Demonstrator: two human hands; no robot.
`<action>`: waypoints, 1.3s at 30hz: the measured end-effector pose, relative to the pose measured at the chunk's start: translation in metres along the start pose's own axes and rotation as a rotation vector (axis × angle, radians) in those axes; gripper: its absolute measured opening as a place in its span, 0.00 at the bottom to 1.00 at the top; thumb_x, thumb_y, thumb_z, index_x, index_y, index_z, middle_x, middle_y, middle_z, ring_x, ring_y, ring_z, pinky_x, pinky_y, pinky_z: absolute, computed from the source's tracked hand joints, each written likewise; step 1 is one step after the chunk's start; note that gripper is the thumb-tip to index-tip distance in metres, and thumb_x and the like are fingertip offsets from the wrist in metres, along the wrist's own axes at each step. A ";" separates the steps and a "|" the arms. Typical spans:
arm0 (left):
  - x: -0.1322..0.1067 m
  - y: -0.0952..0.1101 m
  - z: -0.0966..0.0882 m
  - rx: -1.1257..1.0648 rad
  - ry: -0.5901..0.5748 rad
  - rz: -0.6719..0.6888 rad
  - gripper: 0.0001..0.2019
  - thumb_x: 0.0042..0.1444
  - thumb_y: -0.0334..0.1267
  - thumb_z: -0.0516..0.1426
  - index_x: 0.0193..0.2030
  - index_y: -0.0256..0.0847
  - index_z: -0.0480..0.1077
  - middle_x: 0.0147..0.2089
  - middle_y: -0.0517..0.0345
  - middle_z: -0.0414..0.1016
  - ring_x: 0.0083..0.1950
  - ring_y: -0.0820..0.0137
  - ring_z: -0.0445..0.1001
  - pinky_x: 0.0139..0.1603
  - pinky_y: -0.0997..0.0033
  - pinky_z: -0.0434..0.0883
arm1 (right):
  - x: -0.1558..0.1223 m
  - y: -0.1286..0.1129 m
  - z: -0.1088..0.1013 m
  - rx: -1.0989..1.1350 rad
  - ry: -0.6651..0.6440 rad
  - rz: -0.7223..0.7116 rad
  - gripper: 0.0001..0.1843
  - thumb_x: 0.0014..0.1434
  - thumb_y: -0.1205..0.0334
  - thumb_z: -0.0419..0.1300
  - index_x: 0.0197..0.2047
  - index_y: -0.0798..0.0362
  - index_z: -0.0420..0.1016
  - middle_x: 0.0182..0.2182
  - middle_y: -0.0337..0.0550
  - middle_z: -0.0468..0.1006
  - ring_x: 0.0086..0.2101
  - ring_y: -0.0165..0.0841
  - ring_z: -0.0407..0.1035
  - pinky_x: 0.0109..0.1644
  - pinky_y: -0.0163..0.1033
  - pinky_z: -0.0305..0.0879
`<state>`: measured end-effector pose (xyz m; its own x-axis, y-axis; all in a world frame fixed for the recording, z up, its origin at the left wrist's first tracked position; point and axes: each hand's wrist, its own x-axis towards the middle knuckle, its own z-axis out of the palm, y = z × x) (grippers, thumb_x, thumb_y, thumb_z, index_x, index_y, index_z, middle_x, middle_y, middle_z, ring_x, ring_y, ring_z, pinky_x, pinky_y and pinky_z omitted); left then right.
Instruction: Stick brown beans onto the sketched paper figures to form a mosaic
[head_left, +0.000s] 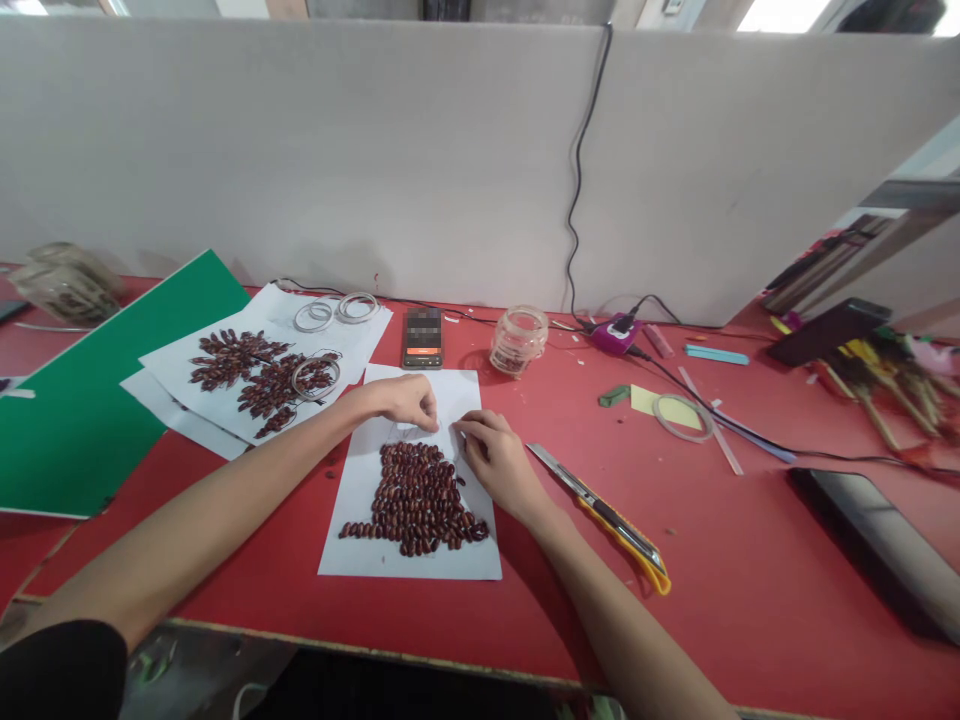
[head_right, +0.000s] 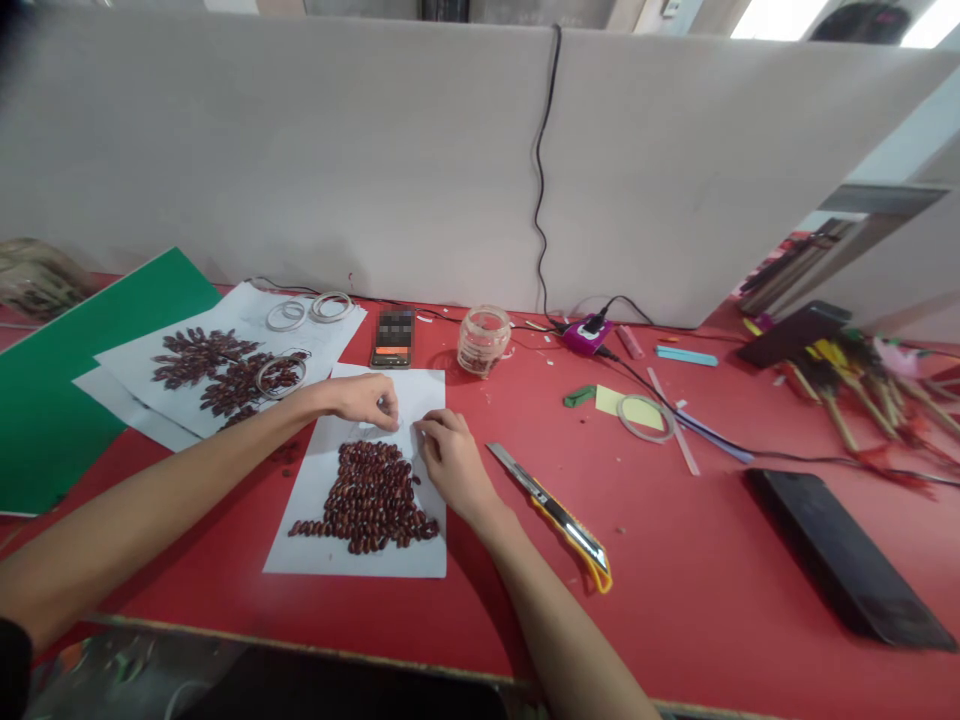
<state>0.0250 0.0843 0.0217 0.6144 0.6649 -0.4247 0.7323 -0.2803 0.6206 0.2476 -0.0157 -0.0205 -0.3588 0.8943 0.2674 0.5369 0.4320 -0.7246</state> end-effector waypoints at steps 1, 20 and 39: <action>0.000 0.000 0.000 0.002 0.002 -0.004 0.11 0.47 0.43 0.65 0.32 0.38 0.83 0.30 0.55 0.82 0.31 0.69 0.73 0.32 0.73 0.63 | 0.000 0.000 0.000 0.003 0.003 -0.001 0.21 0.65 0.72 0.51 0.51 0.49 0.83 0.50 0.52 0.77 0.50 0.44 0.69 0.56 0.51 0.68; 0.004 0.004 -0.006 0.010 -0.045 -0.026 0.12 0.47 0.44 0.65 0.34 0.38 0.84 0.34 0.55 0.84 0.35 0.67 0.75 0.34 0.73 0.65 | 0.001 -0.001 0.000 0.002 -0.003 0.004 0.21 0.66 0.72 0.51 0.51 0.49 0.83 0.50 0.52 0.77 0.50 0.45 0.69 0.56 0.52 0.68; -0.002 0.021 -0.003 0.093 -0.046 -0.099 0.13 0.49 0.38 0.62 0.38 0.36 0.85 0.36 0.54 0.85 0.37 0.67 0.76 0.35 0.74 0.66 | -0.005 -0.012 0.000 -0.270 -0.149 -0.154 0.29 0.63 0.79 0.52 0.58 0.43 0.80 0.54 0.48 0.73 0.49 0.41 0.68 0.52 0.46 0.70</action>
<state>0.0390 0.0792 0.0375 0.5490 0.6609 -0.5117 0.8127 -0.2791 0.5115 0.2427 -0.0253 -0.0128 -0.5481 0.7981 0.2502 0.6433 0.5934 -0.4837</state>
